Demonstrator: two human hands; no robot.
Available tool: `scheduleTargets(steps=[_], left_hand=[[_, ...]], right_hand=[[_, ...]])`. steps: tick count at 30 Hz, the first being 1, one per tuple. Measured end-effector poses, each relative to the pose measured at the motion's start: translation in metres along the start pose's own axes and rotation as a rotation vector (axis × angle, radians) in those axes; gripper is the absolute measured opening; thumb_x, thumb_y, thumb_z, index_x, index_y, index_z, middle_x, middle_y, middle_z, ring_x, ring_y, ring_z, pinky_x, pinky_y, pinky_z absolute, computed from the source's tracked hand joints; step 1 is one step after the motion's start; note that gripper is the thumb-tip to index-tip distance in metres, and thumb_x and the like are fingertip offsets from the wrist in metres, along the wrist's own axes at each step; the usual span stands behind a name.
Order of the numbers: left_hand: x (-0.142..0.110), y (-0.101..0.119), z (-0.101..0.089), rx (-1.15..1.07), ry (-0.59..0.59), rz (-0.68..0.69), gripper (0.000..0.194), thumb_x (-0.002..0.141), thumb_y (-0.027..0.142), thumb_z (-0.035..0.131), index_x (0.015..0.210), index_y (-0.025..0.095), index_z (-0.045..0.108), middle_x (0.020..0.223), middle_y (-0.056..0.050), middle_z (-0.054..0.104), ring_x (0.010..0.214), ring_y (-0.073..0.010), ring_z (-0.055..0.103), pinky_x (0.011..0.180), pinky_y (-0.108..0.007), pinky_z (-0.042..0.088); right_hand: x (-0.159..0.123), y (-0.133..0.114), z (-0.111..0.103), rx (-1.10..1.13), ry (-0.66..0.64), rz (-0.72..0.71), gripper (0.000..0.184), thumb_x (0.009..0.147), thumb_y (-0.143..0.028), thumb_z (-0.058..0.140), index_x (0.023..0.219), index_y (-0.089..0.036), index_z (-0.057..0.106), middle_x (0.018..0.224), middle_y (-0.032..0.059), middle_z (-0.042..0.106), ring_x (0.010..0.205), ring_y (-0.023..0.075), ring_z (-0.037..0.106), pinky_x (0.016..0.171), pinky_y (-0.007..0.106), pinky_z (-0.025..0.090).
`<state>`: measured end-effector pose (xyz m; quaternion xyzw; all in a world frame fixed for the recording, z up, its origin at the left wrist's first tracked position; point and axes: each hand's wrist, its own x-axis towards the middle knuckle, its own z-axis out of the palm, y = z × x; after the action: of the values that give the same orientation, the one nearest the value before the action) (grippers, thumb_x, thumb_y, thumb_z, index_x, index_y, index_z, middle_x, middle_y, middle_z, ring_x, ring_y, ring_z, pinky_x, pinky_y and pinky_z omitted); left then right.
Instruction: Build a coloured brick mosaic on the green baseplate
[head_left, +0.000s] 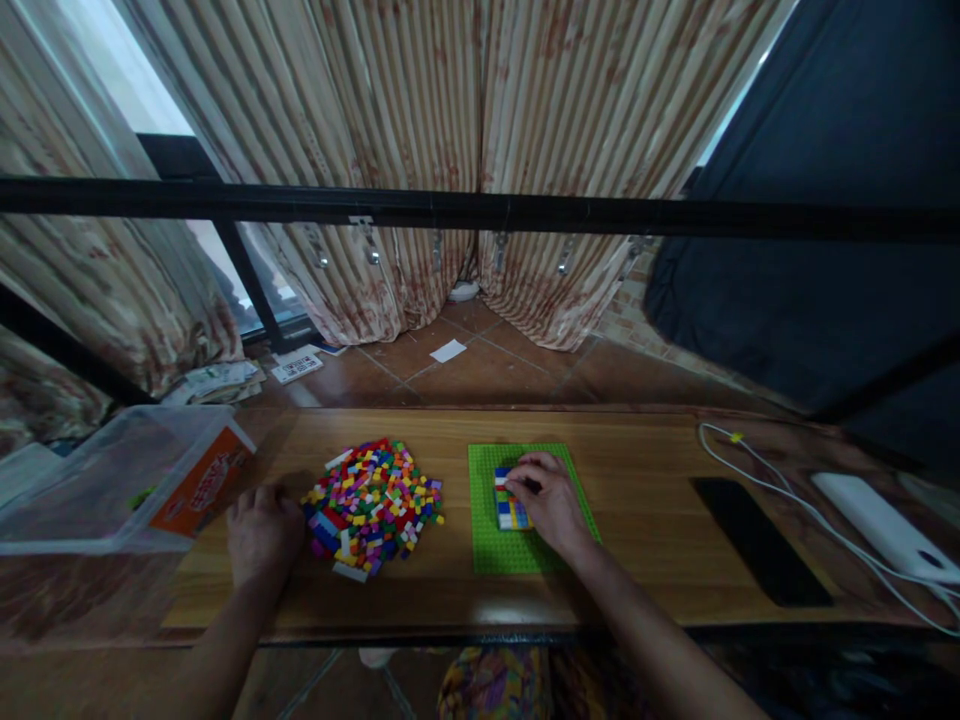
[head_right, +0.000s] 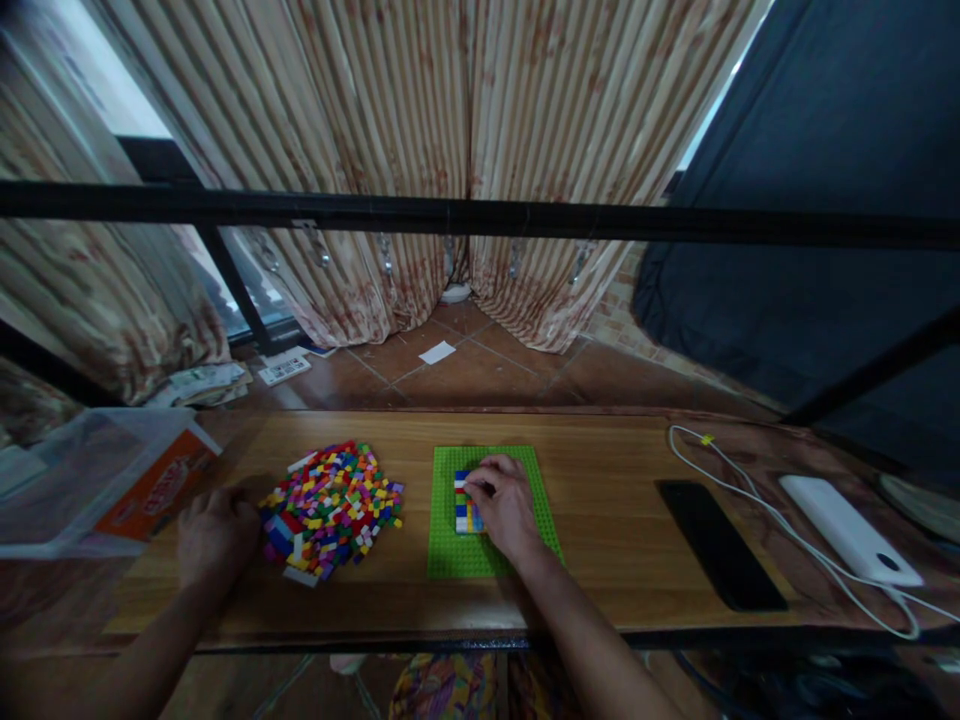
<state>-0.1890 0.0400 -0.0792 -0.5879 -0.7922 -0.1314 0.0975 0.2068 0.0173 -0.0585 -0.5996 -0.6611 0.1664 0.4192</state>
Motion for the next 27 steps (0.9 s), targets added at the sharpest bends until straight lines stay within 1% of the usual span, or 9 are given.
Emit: scheduleTargets(steps=[4,8,13,21,27], left_hand=[[-0.0002,-0.0003,0.0009,-0.003,-0.003,-0.011,0.034,0.086,0.023,0.037,0.101,0.008,0.063,0.101,-0.019,0.063,0.101,-0.0326,0.055,0.09,-0.042,0.042],[-0.0006,-0.0007,0.001,-0.016,0.001,-0.03,0.032,0.085,0.023,0.038,0.1,0.008,0.063,0.101,-0.02,0.062,0.099,-0.0326,0.055,0.088,-0.043,0.043],[-0.0013,-0.0015,0.0029,-0.019,0.022,-0.019,0.033,0.086,0.023,0.038,0.1,0.008,0.063,0.101,-0.019,0.062,0.101,-0.0324,0.054,0.09,-0.044,0.042],[-0.002,0.0,0.003,-0.05,0.023,-0.033,0.034,0.086,0.024,0.037,0.103,0.008,0.063,0.102,-0.019,0.06,0.103,-0.0327,0.053,0.091,-0.043,0.041],[-0.0018,-0.0008,0.0039,-0.052,0.03,-0.021,0.032,0.085,0.022,0.039,0.101,0.01,0.063,0.099,-0.018,0.061,0.101,-0.0322,0.053,0.091,-0.045,0.041]], right_hand=[[0.0001,0.0012,-0.0003,0.009,-0.009,0.007,0.008,0.079,-0.023,0.067,0.074,-0.026,0.072,0.096,0.0039,0.061,0.097,0.022,0.055,0.087,0.037,0.044],[-0.0005,0.0064,0.0003,0.027,-0.008,0.01,0.008,0.079,-0.024,0.066,0.075,-0.026,0.073,0.099,0.0044,0.06,0.098,0.0221,0.056,0.086,0.037,0.044],[-0.0006,0.0081,0.0008,0.046,-0.003,0.008,0.009,0.079,-0.024,0.065,0.074,-0.026,0.072,0.099,0.0045,0.06,0.097,0.0216,0.056,0.086,0.037,0.045],[0.0,0.0052,-0.0007,0.042,-0.018,-0.001,0.011,0.08,-0.026,0.064,0.074,-0.026,0.072,0.096,0.0041,0.061,0.095,0.0211,0.058,0.086,0.037,0.045],[-0.0002,0.0083,-0.0011,0.049,-0.028,-0.013,0.01,0.08,-0.027,0.065,0.074,-0.026,0.073,0.097,0.0044,0.062,0.096,0.0212,0.058,0.087,0.038,0.045]])
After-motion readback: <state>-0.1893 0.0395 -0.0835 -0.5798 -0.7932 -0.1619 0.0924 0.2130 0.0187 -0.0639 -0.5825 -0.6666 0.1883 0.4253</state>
